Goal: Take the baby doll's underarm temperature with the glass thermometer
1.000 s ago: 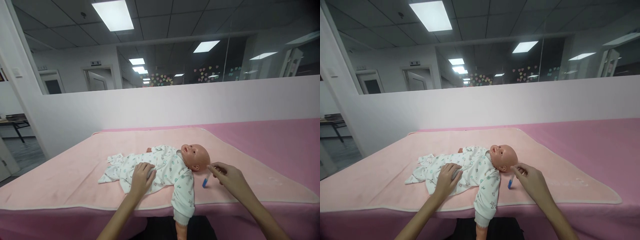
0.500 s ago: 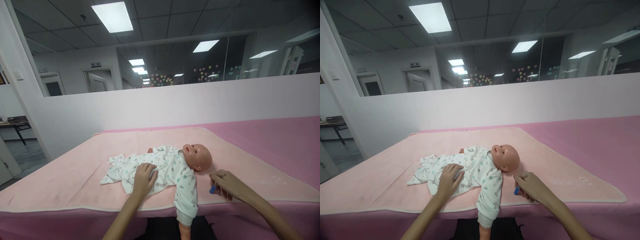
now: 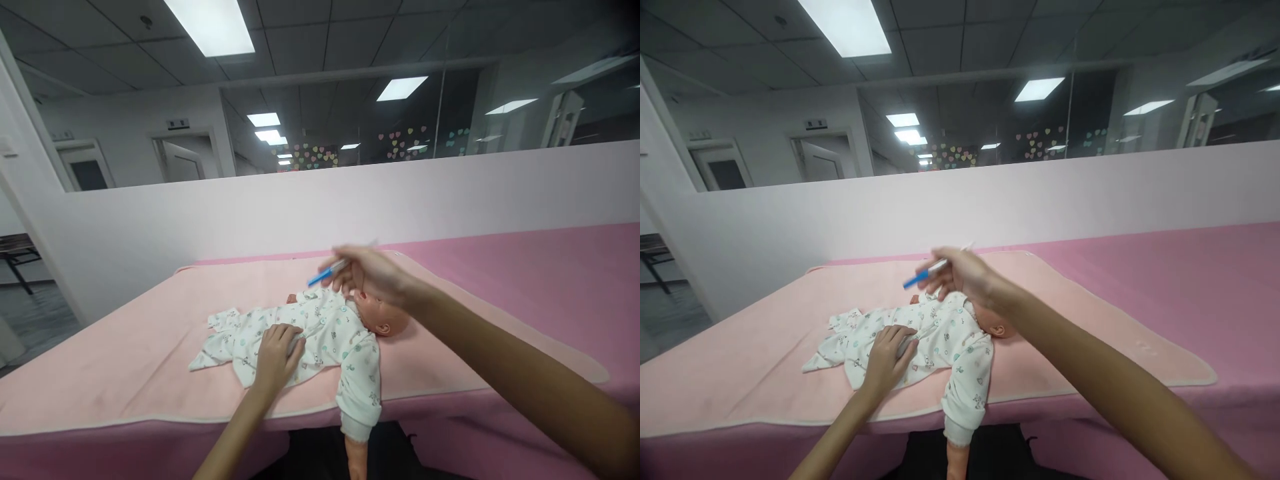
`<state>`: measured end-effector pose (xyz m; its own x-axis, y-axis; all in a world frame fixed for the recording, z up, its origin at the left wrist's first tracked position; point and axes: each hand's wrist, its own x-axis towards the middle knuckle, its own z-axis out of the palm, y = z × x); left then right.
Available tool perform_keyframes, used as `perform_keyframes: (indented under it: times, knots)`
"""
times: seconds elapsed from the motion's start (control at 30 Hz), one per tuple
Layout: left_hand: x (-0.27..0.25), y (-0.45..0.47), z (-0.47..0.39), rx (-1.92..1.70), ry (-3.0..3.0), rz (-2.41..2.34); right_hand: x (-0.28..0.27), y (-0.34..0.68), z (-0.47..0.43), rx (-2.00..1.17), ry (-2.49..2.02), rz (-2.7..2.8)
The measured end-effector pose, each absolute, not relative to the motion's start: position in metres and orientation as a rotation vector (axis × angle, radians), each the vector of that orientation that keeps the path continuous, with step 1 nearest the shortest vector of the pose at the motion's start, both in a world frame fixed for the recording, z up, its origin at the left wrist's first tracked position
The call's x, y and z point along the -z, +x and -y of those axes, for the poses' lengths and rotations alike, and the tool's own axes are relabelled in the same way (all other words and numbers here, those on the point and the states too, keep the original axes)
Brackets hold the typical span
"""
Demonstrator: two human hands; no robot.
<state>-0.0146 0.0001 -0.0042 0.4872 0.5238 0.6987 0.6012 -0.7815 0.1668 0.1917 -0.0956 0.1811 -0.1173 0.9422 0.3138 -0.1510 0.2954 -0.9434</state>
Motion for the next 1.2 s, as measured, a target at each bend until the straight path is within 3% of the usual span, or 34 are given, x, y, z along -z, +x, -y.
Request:
perform_keyframes:
  times: [0.1,0.27,0.37,0.5,0.63,0.73,0.83,0.97,1.1,1.2]
  knots:
    - [0.003,-0.015,0.001,1.174,-2.622,1.007,-0.18,0.175,0.101,-0.98,-0.578,1.11]
    - [0.003,-0.015,0.0,1.18,-2.613,0.972,-0.163,0.17,0.102,-1.106,-0.547,0.911]
    - [0.004,-0.016,-0.002,1.192,-2.622,0.96,-0.15,0.177,0.099,-0.928,-0.481,0.758]
    - [0.005,-0.016,-0.002,1.21,-2.625,0.962,-0.14,0.193,0.097,-1.147,-0.711,0.872]
    - [0.005,-0.016,-0.001,1.209,-2.617,0.974,-0.144,0.209,0.104,-0.682,-0.689,0.885]
    - [0.005,-0.016,-0.001,1.206,-2.638,1.001,-0.148,0.212,0.116,-0.619,-0.829,1.157]
    - [0.005,-0.015,0.0,1.205,-2.659,1.014,-0.145,0.201,0.126,-0.465,-0.683,1.047]
    - [0.004,-0.015,0.001,1.212,-2.642,1.001,-0.134,0.183,0.123,-0.993,-0.95,1.209]
    - [0.004,-0.016,0.0,1.197,-2.627,0.987,-0.135,0.186,0.115,-0.668,-0.707,0.916]
    - [0.005,-0.015,-0.001,1.192,-2.629,0.984,-0.136,0.191,0.118,-0.947,-0.817,0.933]
